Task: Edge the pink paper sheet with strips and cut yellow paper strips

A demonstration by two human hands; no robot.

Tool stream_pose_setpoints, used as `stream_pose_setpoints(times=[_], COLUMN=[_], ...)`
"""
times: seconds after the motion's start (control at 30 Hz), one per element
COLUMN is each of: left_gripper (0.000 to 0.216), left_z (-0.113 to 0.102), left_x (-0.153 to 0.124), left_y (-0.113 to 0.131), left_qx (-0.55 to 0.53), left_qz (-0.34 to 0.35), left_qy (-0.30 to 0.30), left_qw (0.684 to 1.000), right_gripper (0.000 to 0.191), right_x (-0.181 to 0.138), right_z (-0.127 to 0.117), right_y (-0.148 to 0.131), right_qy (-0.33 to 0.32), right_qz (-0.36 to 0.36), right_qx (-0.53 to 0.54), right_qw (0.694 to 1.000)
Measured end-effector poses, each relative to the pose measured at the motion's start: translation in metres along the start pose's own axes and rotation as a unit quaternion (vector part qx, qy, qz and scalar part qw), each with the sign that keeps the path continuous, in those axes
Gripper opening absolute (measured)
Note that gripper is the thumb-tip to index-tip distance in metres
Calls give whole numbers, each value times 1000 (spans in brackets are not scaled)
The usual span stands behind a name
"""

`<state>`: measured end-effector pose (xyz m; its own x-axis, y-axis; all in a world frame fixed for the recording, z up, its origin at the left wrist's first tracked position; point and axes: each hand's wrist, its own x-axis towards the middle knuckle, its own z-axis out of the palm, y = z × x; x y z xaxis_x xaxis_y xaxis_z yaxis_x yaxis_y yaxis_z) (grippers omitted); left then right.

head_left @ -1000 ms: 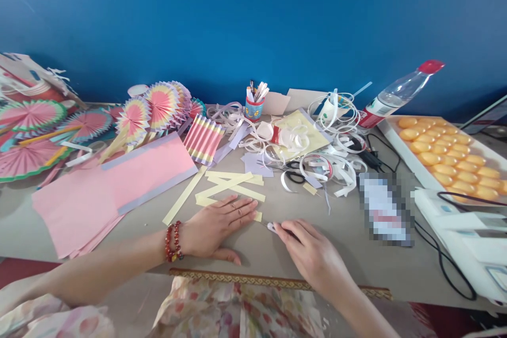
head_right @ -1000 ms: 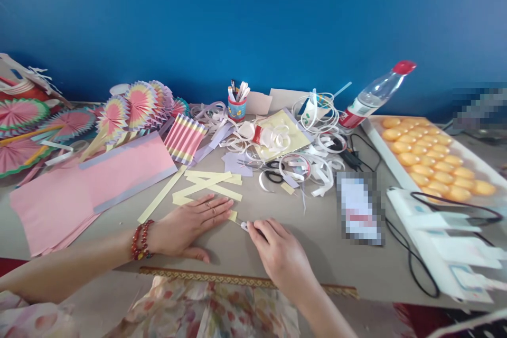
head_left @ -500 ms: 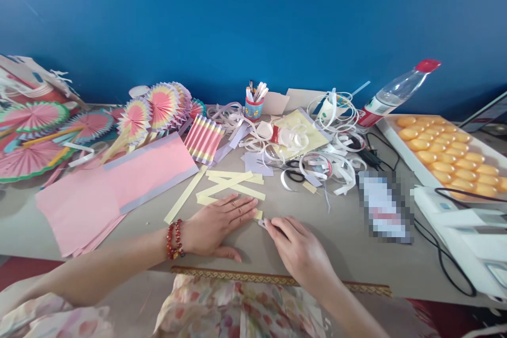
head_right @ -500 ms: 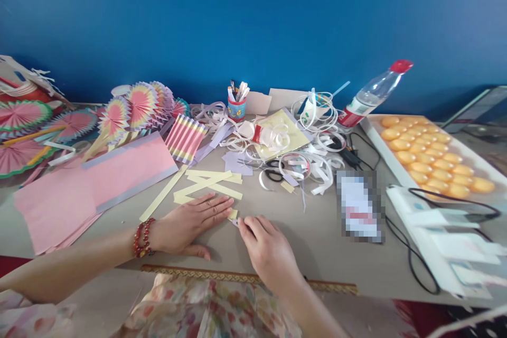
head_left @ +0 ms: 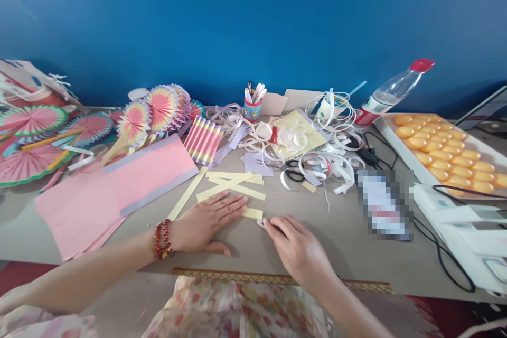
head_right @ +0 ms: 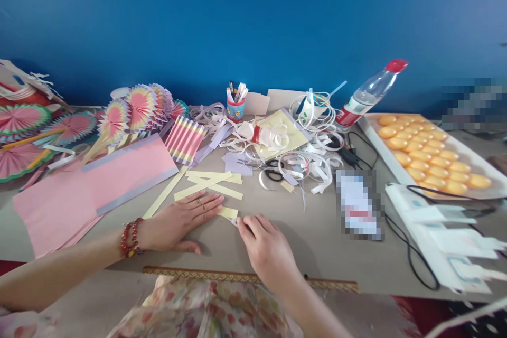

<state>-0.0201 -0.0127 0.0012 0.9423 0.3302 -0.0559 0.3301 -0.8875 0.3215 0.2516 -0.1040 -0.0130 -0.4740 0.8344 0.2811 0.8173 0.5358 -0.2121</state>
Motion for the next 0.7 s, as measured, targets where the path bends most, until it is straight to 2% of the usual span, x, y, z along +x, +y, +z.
stream_pose_setpoints(times=[0.7], left_gripper=[93], left_z=[5], left_x=[-2], left_y=[-2], left_qx=[8], left_qz=[6], left_qy=[-4], left_qw=[1000], right_gripper=[30], right_x=[12], right_z=[8], right_y=[-19], right_qy=[20], right_qz=[-9], right_qx=[-24], right_qw=[999])
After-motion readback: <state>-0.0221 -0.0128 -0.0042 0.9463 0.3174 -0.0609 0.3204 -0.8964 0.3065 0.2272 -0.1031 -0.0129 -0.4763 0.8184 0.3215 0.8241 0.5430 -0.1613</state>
